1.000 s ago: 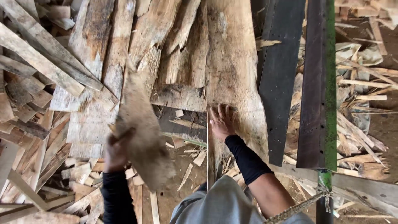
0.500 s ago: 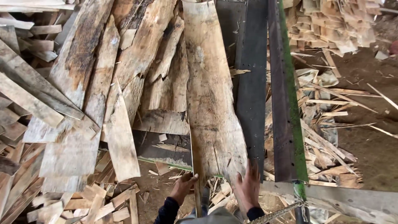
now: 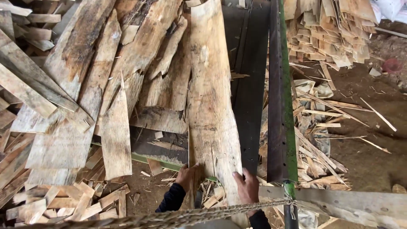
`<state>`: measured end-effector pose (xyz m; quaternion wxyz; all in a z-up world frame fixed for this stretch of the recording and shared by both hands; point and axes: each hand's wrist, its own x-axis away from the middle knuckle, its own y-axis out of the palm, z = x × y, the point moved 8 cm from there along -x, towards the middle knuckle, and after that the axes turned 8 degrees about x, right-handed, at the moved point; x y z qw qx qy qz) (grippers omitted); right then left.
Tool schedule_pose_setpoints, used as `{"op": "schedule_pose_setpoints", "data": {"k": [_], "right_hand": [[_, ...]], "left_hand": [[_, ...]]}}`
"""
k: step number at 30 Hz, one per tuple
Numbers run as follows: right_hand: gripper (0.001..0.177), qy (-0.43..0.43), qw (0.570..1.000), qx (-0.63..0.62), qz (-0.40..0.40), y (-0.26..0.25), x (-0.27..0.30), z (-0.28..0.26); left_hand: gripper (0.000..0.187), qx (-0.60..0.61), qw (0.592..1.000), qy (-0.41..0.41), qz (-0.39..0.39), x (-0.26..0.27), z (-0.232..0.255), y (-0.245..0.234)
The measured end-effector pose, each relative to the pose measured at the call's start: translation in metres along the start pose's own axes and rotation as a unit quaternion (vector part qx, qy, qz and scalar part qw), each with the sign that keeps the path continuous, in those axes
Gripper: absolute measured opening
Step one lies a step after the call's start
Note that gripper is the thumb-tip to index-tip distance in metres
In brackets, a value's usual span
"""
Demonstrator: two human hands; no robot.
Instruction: Shaving and trimming thin wood strips using a manual lever-operated blade.
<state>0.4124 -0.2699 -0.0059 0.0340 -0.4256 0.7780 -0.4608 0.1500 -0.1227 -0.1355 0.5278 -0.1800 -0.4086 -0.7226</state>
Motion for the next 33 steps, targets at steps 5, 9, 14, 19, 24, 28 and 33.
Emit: {"op": "schedule_pose_setpoints", "data": {"k": [5,9,14,19,24,28,33], "right_hand": [[0.063,-0.044,0.996,-0.003,0.072,-0.037,0.024,-0.018],[0.052,-0.027,0.987,-0.120,0.099,-0.055,0.016,0.004],[0.049,0.078,0.986,-0.100,0.106,-0.037,0.015,0.044],[0.043,0.088,0.995,-0.014,0.052,-0.011,0.032,0.082],[0.046,0.087,0.987,-0.116,0.070,-0.045,0.060,0.114],[0.051,0.178,0.840,-0.513,0.007,-0.093,0.079,0.152],[0.054,0.192,0.848,-0.485,-0.095,-0.136,0.114,0.100]], "left_hand": [[0.032,0.056,0.998,0.038,0.000,0.023,0.028,0.036],[0.026,0.031,0.998,0.043,-0.031,0.054,0.070,0.071],[0.035,-0.085,0.989,0.053,-0.107,0.034,0.060,0.080],[0.044,-0.100,0.982,0.015,-0.162,0.020,0.018,0.072],[0.049,-0.082,0.974,0.025,-0.207,0.000,-0.021,0.079],[0.051,-0.010,0.975,-0.019,-0.220,-0.054,-0.069,0.067],[0.049,-0.107,0.973,0.075,-0.190,-0.014,-0.002,0.106]]}}
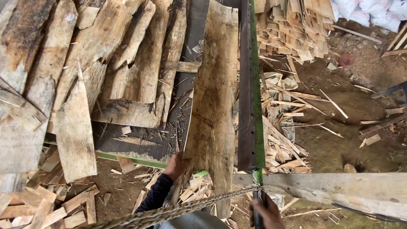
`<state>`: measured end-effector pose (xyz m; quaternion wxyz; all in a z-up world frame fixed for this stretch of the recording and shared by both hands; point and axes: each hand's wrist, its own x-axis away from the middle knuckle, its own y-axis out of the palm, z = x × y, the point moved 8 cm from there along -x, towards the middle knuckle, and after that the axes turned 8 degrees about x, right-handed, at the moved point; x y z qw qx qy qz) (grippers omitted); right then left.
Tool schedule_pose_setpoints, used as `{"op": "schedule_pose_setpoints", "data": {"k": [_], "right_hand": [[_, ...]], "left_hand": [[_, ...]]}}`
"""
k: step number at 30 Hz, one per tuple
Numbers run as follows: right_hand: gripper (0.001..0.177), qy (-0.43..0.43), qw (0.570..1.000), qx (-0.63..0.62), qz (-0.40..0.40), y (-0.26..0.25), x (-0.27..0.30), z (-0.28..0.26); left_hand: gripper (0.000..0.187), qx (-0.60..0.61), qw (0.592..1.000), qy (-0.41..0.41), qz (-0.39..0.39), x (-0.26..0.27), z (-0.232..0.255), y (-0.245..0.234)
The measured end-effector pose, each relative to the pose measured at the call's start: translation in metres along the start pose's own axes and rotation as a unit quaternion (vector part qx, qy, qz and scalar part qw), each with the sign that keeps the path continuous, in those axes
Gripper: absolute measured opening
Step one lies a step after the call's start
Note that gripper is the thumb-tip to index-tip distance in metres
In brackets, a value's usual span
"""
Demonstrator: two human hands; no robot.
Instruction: Shaving and trimming thin wood strips using a manual lever-operated blade.
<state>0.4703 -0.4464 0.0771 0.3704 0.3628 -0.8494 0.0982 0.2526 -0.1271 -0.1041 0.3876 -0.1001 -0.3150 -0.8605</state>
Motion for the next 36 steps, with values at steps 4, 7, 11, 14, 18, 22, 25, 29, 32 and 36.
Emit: {"op": "schedule_pose_setpoints", "data": {"k": [4,7,11,14,18,22,25,29,32,36], "right_hand": [[0.053,0.009,0.973,0.221,0.060,0.021,0.031,-0.036],[0.061,-0.011,0.968,0.243,0.065,0.011,0.042,-0.060],[0.066,-0.028,0.963,0.260,0.060,0.008,0.061,-0.101],[0.070,-0.018,0.959,0.274,0.065,0.009,0.065,-0.107],[0.074,-0.027,0.954,0.290,0.066,0.002,0.054,-0.097],[0.067,-0.024,0.952,0.296,0.070,-0.001,0.059,-0.105],[0.064,-0.013,0.956,0.285,0.070,-0.005,0.063,-0.108],[0.057,-0.046,0.953,0.294,0.053,0.001,0.044,-0.090],[0.048,-0.037,0.948,0.310,0.067,0.026,0.034,-0.058],[0.046,0.002,0.936,0.345,0.073,0.026,0.017,-0.017]], "left_hand": [[0.060,0.045,0.997,0.051,-0.040,-0.014,0.002,0.002],[0.070,0.368,0.925,0.013,-0.094,-0.046,-0.058,-0.008],[0.072,0.134,0.990,-0.013,-0.038,-0.022,0.004,0.023],[0.081,0.072,0.996,-0.053,-0.011,-0.025,0.024,0.030],[0.074,0.016,1.000,-0.024,-0.009,-0.041,0.031,0.028],[0.072,0.044,0.998,0.027,-0.022,-0.051,0.023,0.021],[0.053,-0.242,0.969,0.038,0.015,-0.005,0.094,0.053],[0.036,-0.366,0.925,0.083,0.055,-0.020,0.082,0.037],[0.028,-0.363,0.921,0.130,0.054,-0.028,0.069,0.033],[0.033,-0.242,0.951,0.190,0.031,-0.027,0.062,0.030]]}}
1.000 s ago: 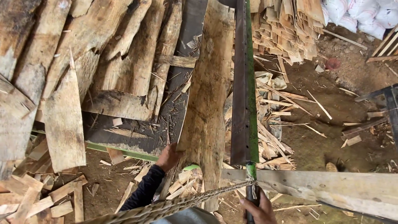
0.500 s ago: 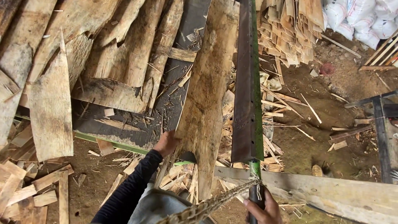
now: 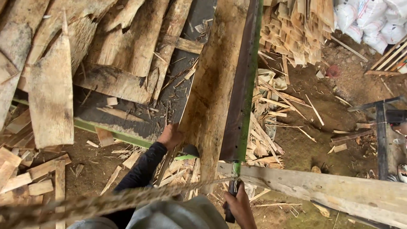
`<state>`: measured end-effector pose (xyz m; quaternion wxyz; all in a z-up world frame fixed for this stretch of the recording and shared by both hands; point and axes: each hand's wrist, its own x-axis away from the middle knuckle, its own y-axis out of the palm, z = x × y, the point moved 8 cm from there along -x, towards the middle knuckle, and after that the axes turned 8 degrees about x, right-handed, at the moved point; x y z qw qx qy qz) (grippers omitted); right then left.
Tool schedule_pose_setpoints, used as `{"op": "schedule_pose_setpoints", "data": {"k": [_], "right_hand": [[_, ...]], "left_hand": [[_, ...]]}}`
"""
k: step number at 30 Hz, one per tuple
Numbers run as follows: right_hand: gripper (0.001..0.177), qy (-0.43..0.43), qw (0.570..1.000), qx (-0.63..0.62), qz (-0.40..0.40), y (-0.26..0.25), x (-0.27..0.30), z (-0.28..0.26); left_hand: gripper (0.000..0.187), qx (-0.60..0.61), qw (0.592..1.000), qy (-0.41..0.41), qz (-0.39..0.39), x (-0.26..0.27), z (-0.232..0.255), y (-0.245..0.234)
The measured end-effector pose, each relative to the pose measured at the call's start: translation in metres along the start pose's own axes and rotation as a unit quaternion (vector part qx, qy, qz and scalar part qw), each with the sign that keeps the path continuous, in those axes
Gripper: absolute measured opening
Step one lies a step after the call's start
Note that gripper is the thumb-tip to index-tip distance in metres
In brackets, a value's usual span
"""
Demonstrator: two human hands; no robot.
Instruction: Shaving and trimming thin wood strips using a manual lever-operated blade.
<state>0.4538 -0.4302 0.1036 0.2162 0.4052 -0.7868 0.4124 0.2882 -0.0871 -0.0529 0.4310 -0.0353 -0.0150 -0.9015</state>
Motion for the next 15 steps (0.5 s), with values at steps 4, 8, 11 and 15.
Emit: {"op": "schedule_pose_setpoints", "data": {"k": [4,8,11,15], "right_hand": [[0.056,0.013,0.999,0.044,0.016,-0.016,0.035,-0.054],[0.059,0.016,0.997,0.071,0.038,-0.053,0.064,-0.087],[0.056,-0.007,0.993,0.105,0.049,-0.046,0.045,-0.063],[0.064,-0.016,0.994,0.103,0.020,0.011,-0.010,-0.002]], "left_hand": [[0.030,-0.138,0.990,-0.036,-0.002,-0.008,0.014,-0.009],[0.030,-0.132,0.991,-0.038,-0.010,-0.034,0.002,-0.001],[0.030,-0.127,0.992,-0.017,0.004,-0.053,-0.001,0.002],[0.030,-0.159,0.986,-0.042,-0.007,-0.060,-0.014,0.000]]}}
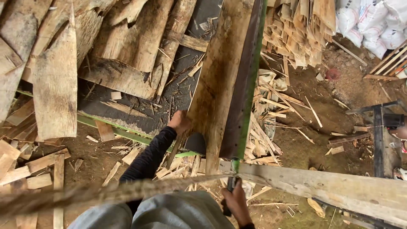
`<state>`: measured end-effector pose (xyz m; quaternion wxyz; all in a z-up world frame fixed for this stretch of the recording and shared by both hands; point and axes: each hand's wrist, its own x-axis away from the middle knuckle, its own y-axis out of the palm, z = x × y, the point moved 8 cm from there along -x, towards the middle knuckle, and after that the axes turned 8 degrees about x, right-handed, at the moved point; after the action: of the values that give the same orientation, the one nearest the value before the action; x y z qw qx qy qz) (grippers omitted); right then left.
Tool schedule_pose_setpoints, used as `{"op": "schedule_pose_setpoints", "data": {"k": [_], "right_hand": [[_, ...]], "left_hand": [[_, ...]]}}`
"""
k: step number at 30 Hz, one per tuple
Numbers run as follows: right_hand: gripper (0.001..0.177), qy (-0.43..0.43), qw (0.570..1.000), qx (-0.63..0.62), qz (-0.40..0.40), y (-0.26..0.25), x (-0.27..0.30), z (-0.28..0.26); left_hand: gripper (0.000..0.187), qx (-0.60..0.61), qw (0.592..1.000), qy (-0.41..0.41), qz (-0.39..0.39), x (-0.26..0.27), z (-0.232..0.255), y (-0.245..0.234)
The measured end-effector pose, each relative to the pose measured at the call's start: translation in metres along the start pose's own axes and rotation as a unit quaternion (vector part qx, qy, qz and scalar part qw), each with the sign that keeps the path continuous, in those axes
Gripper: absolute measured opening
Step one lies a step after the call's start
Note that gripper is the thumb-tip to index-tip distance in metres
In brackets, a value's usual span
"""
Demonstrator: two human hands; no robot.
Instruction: Shaving and trimming thin wood strips using a manual lever-operated blade.
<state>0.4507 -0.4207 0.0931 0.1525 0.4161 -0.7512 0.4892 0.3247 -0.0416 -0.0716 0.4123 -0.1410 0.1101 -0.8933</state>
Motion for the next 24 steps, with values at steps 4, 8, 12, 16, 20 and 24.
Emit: {"op": "schedule_pose_setpoints", "data": {"k": [4,8,12,16,20,24], "right_hand": [[0.071,0.028,0.998,0.063,0.003,0.011,-0.009,0.001],[0.064,0.056,0.998,0.021,-0.006,-0.046,0.026,-0.025],[0.054,-0.056,0.998,-0.018,0.027,-0.057,0.003,0.004],[0.064,0.033,0.998,0.044,0.003,0.023,-0.017,0.011],[0.056,-0.024,1.000,-0.013,-0.004,0.061,-0.050,0.035],[0.049,0.016,0.999,-0.019,0.028,0.033,-0.020,0.016]], "left_hand": [[0.028,0.024,1.000,0.014,-0.006,-0.003,0.005,-0.003],[0.030,0.033,0.999,0.031,-0.013,-0.020,0.009,-0.003],[0.031,0.029,0.999,-0.008,-0.012,-0.018,0.026,-0.015],[0.038,0.143,0.989,0.041,-0.024,-0.036,-0.003,0.015],[0.045,0.527,0.847,-0.011,-0.076,-0.039,-0.045,0.035],[0.040,0.619,0.768,-0.144,-0.071,-0.019,-0.008,0.028]]}}
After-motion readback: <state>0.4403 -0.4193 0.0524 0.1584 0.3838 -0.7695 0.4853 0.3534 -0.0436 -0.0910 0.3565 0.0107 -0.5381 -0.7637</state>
